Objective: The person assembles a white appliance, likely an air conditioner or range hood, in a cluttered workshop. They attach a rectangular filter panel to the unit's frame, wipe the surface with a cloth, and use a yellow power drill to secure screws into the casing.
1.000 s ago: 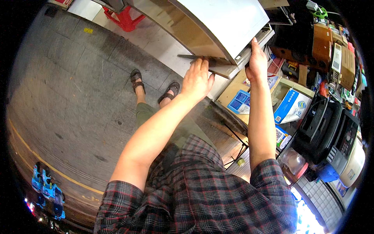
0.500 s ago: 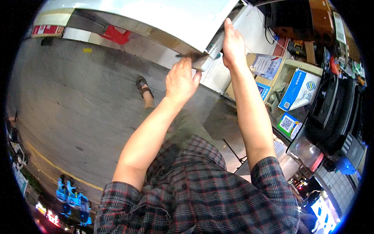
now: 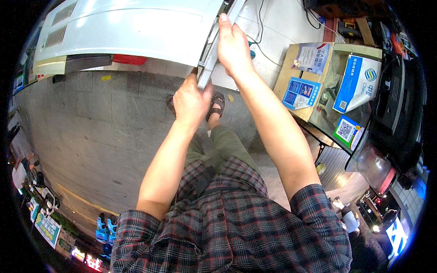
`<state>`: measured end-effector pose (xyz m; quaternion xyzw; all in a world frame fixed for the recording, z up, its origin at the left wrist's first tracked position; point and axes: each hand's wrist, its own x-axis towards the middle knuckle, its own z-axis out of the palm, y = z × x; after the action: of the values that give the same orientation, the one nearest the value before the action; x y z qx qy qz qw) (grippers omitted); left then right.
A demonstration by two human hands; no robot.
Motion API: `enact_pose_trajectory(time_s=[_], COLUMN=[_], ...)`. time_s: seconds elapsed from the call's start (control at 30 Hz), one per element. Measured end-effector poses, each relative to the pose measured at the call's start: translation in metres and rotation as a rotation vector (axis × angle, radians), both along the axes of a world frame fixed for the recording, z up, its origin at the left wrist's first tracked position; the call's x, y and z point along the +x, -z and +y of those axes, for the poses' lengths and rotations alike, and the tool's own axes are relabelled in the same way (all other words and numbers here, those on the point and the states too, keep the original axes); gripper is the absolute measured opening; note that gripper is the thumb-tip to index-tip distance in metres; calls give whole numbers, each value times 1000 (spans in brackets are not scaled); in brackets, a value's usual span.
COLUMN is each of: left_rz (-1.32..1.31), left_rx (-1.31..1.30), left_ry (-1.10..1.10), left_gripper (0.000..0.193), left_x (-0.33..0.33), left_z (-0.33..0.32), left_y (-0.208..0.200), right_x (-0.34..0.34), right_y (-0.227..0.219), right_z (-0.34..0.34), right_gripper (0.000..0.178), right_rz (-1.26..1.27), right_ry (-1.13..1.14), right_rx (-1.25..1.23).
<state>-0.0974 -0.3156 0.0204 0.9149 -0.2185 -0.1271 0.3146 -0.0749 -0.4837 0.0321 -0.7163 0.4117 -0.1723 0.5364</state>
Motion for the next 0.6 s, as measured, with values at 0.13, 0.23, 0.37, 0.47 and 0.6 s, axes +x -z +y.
enact_pose_trajectory(time_s=[0.13,0.23,0.37,0.47,0.6], left_rz=[31,73,42,53,88], left_rx=[13,65,19,10,37], left_ry=[12,40,56,52,32], left_gripper=[31,42,39,36,25], left_x=[0,2,2,3,3], left_z=[1,1,4,4,3], left_y=[3,2,7,5,2], right_x=[-3,-2,-5,-6,-4], right_y=[-8,-4,-5,-4,-6], right_z=[1,-1,0,-1,1], right_gripper=[73,73,73,72,72], right_rz=[-34,-9,-11,5,-3], right_ry=[-26,-24,-16,-17,-23], right_rx=[34,2,18,1,-9])
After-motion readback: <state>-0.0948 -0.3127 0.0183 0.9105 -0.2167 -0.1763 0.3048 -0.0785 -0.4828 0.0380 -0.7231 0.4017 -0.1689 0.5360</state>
